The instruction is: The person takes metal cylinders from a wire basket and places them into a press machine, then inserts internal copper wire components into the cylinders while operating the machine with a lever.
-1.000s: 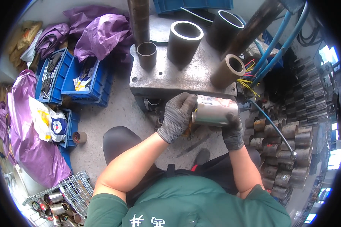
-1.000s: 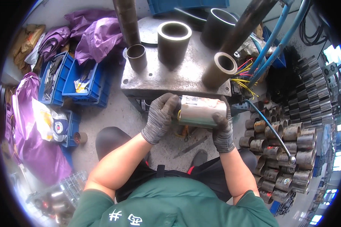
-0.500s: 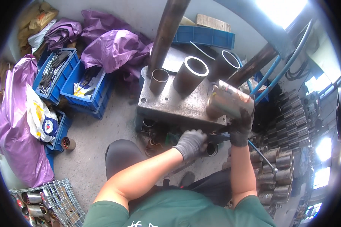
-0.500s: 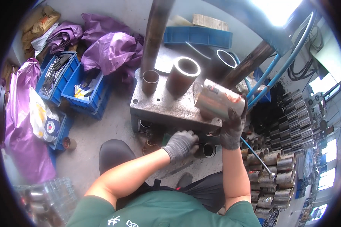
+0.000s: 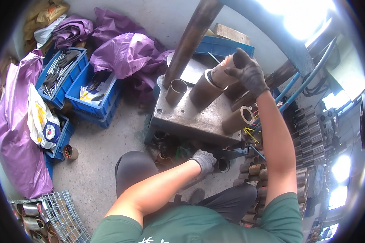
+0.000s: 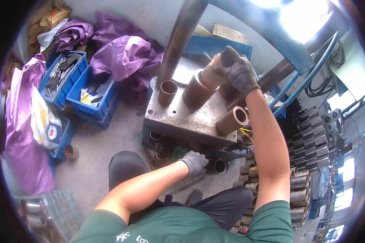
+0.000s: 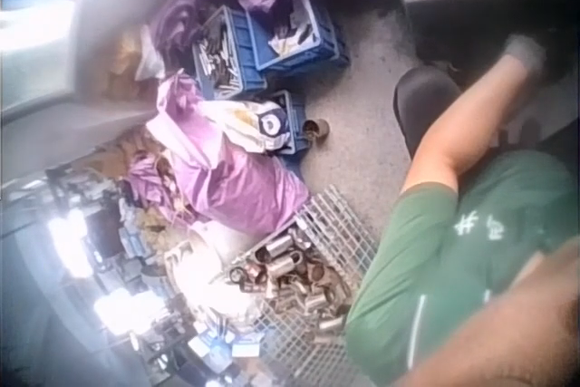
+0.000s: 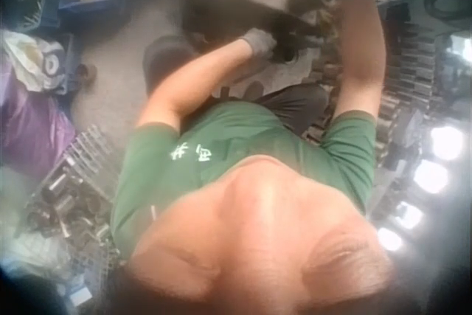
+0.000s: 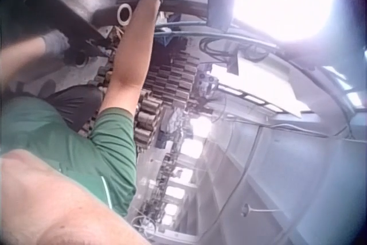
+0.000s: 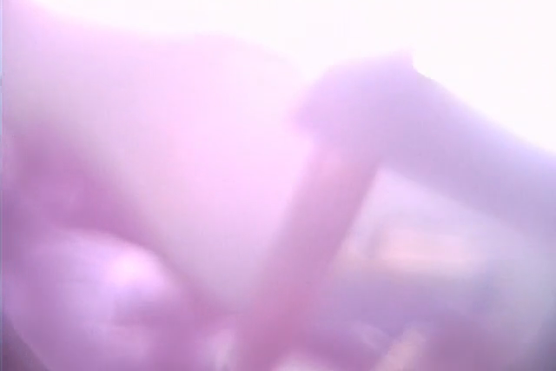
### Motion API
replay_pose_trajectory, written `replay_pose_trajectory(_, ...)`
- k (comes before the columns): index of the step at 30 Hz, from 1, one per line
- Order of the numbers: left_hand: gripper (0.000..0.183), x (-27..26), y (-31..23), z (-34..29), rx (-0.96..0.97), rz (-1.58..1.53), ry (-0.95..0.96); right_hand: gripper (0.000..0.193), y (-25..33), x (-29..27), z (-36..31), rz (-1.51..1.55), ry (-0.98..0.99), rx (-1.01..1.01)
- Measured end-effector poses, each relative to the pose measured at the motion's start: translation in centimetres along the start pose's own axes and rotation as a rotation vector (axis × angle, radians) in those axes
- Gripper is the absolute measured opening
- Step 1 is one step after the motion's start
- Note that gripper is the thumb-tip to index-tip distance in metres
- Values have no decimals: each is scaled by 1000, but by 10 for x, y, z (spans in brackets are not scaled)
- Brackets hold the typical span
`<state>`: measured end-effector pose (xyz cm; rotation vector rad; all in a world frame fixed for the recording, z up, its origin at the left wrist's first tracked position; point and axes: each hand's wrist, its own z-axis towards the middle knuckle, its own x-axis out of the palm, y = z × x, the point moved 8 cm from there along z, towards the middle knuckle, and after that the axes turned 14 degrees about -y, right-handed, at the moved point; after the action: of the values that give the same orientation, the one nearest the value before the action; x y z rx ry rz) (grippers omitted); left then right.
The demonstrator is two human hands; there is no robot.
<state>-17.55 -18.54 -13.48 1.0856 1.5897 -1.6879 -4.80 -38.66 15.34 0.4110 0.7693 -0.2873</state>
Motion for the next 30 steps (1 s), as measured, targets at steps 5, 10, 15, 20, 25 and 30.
replay_pose_trajectory(5,41,3,1,-2,-5,5,40,105,13,33,31,128,284,249)
replay_pose_trajectory(10,40,6,-2,-2,16,14,33,111,23,31,34,-4,365,211)
replay_pose_trajectory(15,39,10,-5,0,29,20,46,113,18,37,33,45,393,161)
replay_pose_trajectory(20,37,13,-7,-1,35,20,55,108,3,32,27,268,343,320)
replay_pose_trajectory(25,37,17,-4,-1,33,59,69,107,17,32,36,-3,398,191)
replay_pose_trajectory(30,38,17,-8,0,38,42,77,88,7,41,52,189,240,170)
